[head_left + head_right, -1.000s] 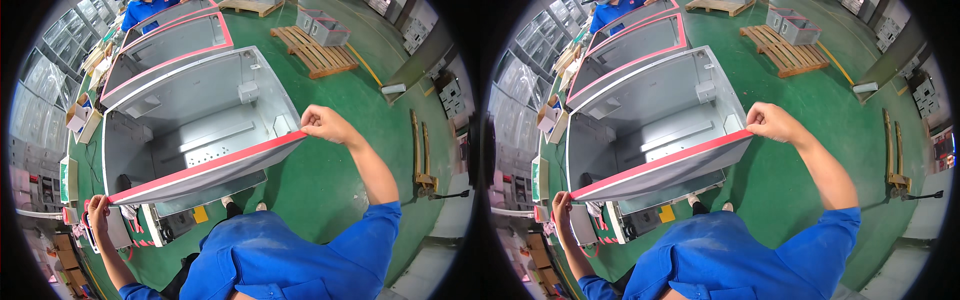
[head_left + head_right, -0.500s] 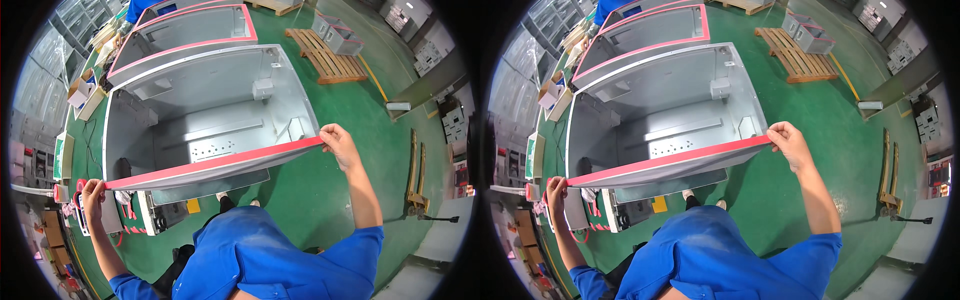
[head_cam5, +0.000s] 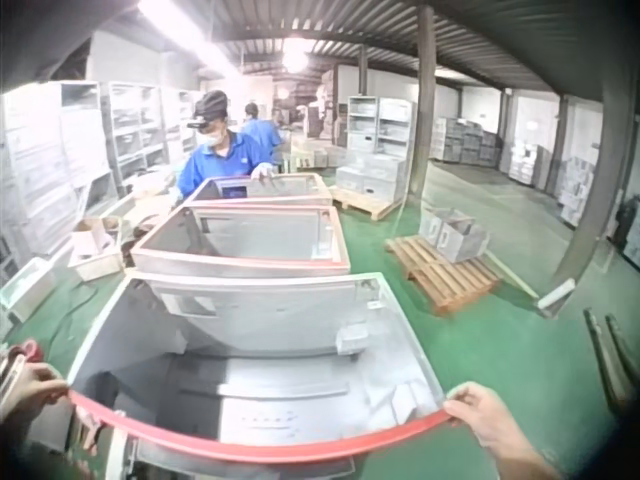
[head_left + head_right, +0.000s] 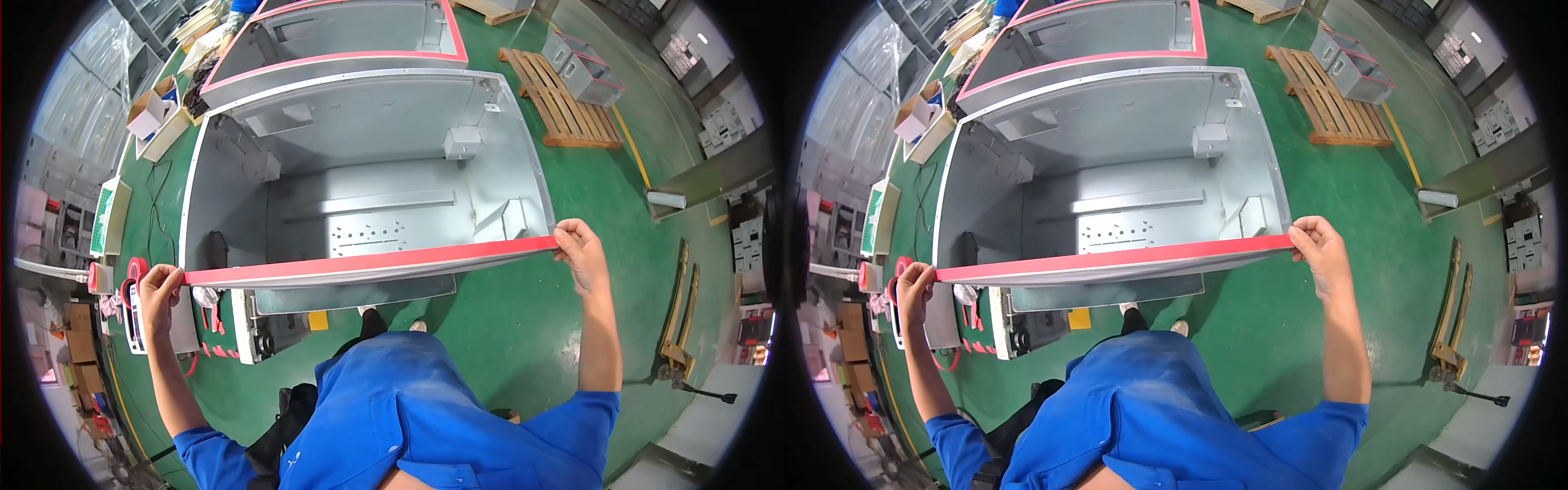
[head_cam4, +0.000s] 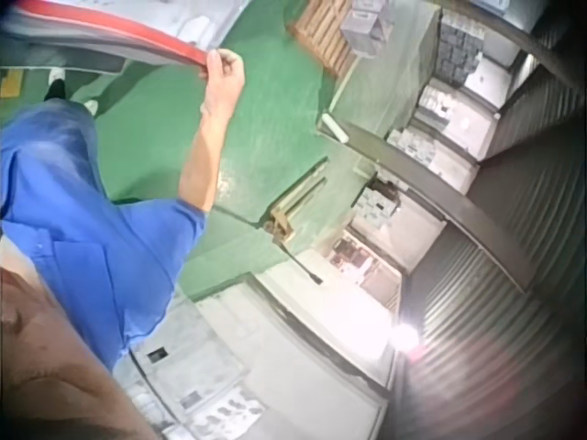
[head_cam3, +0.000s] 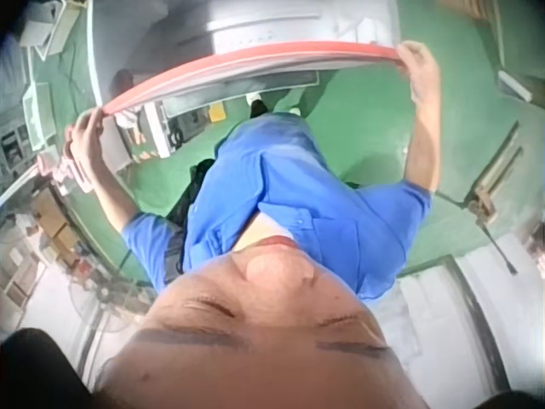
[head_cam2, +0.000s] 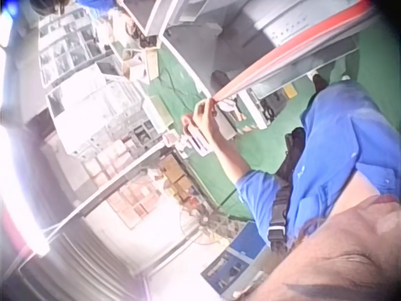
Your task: Applying red protective tape to the edges of metal enclosures.
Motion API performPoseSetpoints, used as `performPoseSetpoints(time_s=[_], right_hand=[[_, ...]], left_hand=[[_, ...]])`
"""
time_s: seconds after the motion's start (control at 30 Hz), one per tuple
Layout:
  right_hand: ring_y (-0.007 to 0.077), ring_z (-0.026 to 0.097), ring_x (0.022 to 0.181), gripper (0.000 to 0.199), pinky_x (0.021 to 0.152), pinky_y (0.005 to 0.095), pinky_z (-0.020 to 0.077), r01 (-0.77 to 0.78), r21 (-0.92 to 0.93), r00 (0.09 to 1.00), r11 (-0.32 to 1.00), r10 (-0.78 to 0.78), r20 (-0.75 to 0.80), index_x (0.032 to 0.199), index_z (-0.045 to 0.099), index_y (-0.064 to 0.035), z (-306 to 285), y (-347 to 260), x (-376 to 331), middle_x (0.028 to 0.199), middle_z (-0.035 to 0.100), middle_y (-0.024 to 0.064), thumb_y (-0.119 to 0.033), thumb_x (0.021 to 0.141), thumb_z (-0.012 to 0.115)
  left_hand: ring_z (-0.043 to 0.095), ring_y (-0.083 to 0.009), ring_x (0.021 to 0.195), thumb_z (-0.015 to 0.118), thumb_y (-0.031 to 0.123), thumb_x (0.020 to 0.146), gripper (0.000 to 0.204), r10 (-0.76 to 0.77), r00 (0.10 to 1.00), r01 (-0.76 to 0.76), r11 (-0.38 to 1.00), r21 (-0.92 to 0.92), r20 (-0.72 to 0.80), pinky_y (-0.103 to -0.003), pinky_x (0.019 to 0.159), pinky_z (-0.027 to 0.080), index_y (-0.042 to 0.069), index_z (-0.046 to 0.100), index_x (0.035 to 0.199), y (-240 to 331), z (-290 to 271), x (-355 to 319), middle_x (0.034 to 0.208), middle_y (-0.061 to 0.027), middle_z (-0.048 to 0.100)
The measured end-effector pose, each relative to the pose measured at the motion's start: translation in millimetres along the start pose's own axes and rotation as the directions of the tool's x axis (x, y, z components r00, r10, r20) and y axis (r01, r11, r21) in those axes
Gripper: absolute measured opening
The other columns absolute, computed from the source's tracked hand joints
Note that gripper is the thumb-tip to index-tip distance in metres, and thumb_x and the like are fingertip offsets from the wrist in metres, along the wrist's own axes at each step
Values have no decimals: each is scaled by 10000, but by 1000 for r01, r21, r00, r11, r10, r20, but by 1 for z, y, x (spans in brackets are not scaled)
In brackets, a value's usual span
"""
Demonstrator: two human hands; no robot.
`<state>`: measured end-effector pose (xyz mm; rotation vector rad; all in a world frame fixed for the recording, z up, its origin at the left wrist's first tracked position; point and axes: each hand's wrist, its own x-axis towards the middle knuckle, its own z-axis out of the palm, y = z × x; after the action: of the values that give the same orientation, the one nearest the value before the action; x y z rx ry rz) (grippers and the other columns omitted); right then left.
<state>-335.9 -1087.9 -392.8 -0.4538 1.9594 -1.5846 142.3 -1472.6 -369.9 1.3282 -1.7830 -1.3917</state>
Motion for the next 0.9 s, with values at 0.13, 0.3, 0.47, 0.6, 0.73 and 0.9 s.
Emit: performPoseSetpoints(time_s=[0.13, 0.3, 0.47, 0.6, 0.73, 0.9], right_hand=[[75, 504, 666, 138, 574, 204, 402, 44, -41, 998, 998, -46, -37, 879, 542, -32, 3, 0, -3, 748, 551, 7, -136, 807, 596], [99, 496, 725, 90, 664, 225, 413, 290, -251, 924, 924, -338, -177, 902, 523, -1, 14, 8, -10, 823, 532, 32, -42, 824, 543], [237, 515, 864, 158, 776, 313, 416, 620, -633, 594, 464, -804, -7, 932, 528, -2, 58, -6, -35, 924, 531, 125, 20, 776, 525], [315, 511, 964, 267, 842, 397, 403, 757, -608, 476, 239, -840, 262, 991, 535, -5, 95, -7, -50, 1016, 540, 144, -9, 726, 564], [324, 493, 1029, 325, 874, 429, 383, 818, -556, 414, 148, -823, 390, 1036, 535, -1, 127, -6, -54, 1080, 532, 157, -54, 718, 581], [341, 468, 1082, 362, 915, 446, 361, 837, -538, 382, 101, -813, 440, 1075, 525, 20, 149, -4, -51, 1141, 512, 174, -88, 734, 577]], left_hand=[[379, 7, 469, 606, 117, 803, 106, -2, 1000, 2, 1000, 30, -25, -133, 389, 251, 45, 542, 759, 5, 5, -3, 605, 48, 490], [367, 4, 459, 622, 99, 783, 94, -5, 998, 7, 999, 47, -57, -148, 388, 248, 45, 563, 735, 5, 7, -2, 570, 60, 459], [372, -7, 449, 642, 116, 766, 114, 20, 996, -17, 999, 44, -88, -159, 388, 247, 36, 568, 732, 4, 8, -6, 561, 51, 462], [375, -8, 443, 655, 128, 759, 128, 32, 997, -30, 999, 35, -76, -164, 388, 246, 37, 570, 729, 3, 9, -6, 550, 53, 463], [384, -10, 450, 650, 143, 763, 134, 57, 997, -55, 998, 40, -58, -159, 391, 264, 33, 577, 738, 4, 9, -6, 568, 47, 496], [400, -14, 463, 647, 126, 754, 119, 55, 996, -52, 998, 37, -68, -163, 402, 270, 27, 581, 749, 5, 9, -8, 587, 33, 509]])
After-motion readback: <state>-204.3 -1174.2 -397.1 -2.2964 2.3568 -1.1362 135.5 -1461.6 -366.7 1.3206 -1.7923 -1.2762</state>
